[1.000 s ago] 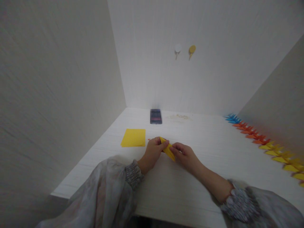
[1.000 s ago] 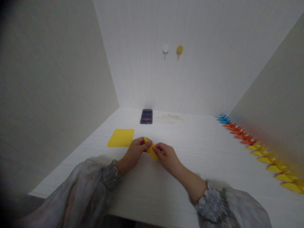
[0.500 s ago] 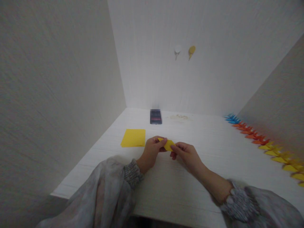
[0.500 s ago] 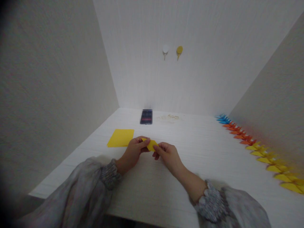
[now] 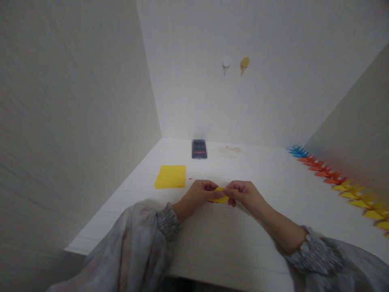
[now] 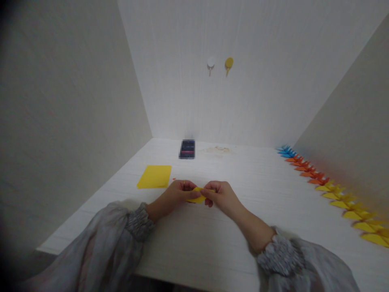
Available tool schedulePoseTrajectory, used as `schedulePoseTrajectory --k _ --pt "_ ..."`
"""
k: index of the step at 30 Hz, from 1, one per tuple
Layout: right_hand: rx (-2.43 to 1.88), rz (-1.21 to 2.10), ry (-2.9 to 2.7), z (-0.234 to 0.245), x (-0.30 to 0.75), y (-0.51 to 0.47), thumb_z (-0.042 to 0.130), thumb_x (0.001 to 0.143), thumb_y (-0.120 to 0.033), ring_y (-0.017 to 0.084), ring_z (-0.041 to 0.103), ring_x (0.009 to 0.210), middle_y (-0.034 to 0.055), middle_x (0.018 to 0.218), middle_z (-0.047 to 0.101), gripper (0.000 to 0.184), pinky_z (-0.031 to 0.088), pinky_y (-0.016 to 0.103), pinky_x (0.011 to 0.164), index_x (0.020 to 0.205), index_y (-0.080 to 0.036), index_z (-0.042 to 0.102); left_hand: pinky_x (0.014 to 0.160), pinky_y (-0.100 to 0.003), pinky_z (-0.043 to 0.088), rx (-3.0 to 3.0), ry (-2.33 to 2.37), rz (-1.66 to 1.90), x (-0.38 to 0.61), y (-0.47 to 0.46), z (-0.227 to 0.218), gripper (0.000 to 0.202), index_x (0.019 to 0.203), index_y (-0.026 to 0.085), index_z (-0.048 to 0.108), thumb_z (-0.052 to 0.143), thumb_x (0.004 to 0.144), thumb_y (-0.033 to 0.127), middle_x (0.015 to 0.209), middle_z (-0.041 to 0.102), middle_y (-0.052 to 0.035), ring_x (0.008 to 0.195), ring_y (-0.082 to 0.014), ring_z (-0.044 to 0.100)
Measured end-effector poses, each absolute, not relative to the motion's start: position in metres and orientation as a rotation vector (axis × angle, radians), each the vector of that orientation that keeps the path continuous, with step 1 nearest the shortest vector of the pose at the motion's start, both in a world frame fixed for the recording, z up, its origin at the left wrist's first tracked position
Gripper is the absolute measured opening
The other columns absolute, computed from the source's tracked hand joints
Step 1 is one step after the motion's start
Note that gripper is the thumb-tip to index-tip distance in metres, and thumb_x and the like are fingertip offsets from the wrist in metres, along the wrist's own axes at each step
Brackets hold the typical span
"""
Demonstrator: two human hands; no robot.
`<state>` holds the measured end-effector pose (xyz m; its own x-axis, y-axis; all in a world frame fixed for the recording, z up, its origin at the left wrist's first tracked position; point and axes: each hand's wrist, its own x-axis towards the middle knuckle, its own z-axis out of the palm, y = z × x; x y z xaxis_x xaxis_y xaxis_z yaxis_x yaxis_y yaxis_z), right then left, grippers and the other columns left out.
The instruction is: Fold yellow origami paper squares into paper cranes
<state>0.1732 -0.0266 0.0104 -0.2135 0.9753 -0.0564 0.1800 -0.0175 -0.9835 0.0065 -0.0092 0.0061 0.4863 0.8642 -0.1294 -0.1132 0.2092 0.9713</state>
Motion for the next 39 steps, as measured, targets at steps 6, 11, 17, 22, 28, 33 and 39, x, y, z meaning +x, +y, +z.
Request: schedulePoseTrajectory --k 6,11,17,22,28,33,39 --pt "-1.234 1.204 -1.514 0.006 0.169 -0.026 0.062 0.064 -0.036 0.010 0.051 0.048 -0.0001 0.053 0.056 0.022 0.039 0.023 0.047 0.061 -0.015 0.057 0.053 -0.021 0.039 1.218 0.835 0.765 0.007 -0.009 0.002 0.028 0.065 0.011 0.061 0.072 0.050 0.031 0.062 0.062 -0.0027 0.053 -0.0094 0.054" --pt "-1.256 1.088 -1.531 0.005 0.168 -0.025 0.064 0.062 -0.035 0.011 0.051 0.054 0.0000 0.058 0.058 0.019 0.040 0.024 0.053 0.062 -0.016 0.060 0.050 -0.020 0.036 1.258 0.889 0.803 0.008 -0.008 0.000 0.025 0.063 0.012 0.063 0.071 0.051 0.031 0.058 0.061 -0.0015 0.049 -0.0074 0.050" --pt "-1.320 1.140 -1.414 0.009 0.167 -0.025 0.065 0.059 -0.035 0.012 0.051 0.050 0.0011 0.054 0.059 0.020 0.040 0.024 0.051 0.059 -0.015 0.063 0.054 -0.021 0.039 1.277 0.869 0.836 0.009 -0.008 0.001 0.024 0.065 0.012 0.064 0.070 0.052 0.031 0.061 0.063 -0.0026 0.053 -0.0096 0.053" --pt "-1.342 1.162 -1.383 0.012 0.165 -0.025 0.066 0.057 -0.033 0.011 0.050 0.047 0.0005 0.050 0.059 0.018 0.039 0.024 0.049 0.056 -0.015 0.064 0.052 -0.020 0.038 1.287 0.892 0.869 0.010 -0.009 0.001 0.022 0.062 0.013 0.063 0.070 0.053 0.031 0.058 0.061 -0.0014 0.052 -0.0092 0.052" --pt "-1.369 1.147 -1.431 0.011 0.173 -0.020 0.065 0.059 -0.032 0.011 0.050 0.047 0.0006 0.049 0.059 0.017 0.037 0.024 0.049 0.058 -0.015 0.065 0.051 -0.020 0.038 1.257 0.915 0.893 0.010 -0.007 0.001 0.020 0.061 0.012 0.063 0.070 0.052 0.029 0.057 0.060 -0.0009 0.051 -0.0085 0.051" --pt "-1.375 1.133 -1.426 0.015 0.177 -0.018 0.066 0.058 -0.030 0.012 0.051 0.049 0.0010 0.050 0.060 0.016 0.038 0.026 0.054 0.059 -0.015 0.065 0.052 -0.020 0.037 1.261 0.959 0.930 0.010 -0.006 0.002 0.017 0.061 0.012 0.063 0.069 0.053 0.026 0.057 0.061 -0.0007 0.050 -0.0081 0.050" --pt "-1.313 1.015 -1.314 0.022 0.200 -0.010 0.066 0.059 -0.029 0.014 0.054 0.056 0.0023 0.056 0.062 0.014 0.040 0.029 0.065 0.058 -0.016 0.064 0.054 -0.021 0.038 1.190 1.038 1.004 0.006 -0.001 0.002 0.023 0.063 0.012 0.062 0.071 0.050 0.028 0.059 0.061 -0.0004 0.052 -0.0092 0.052"
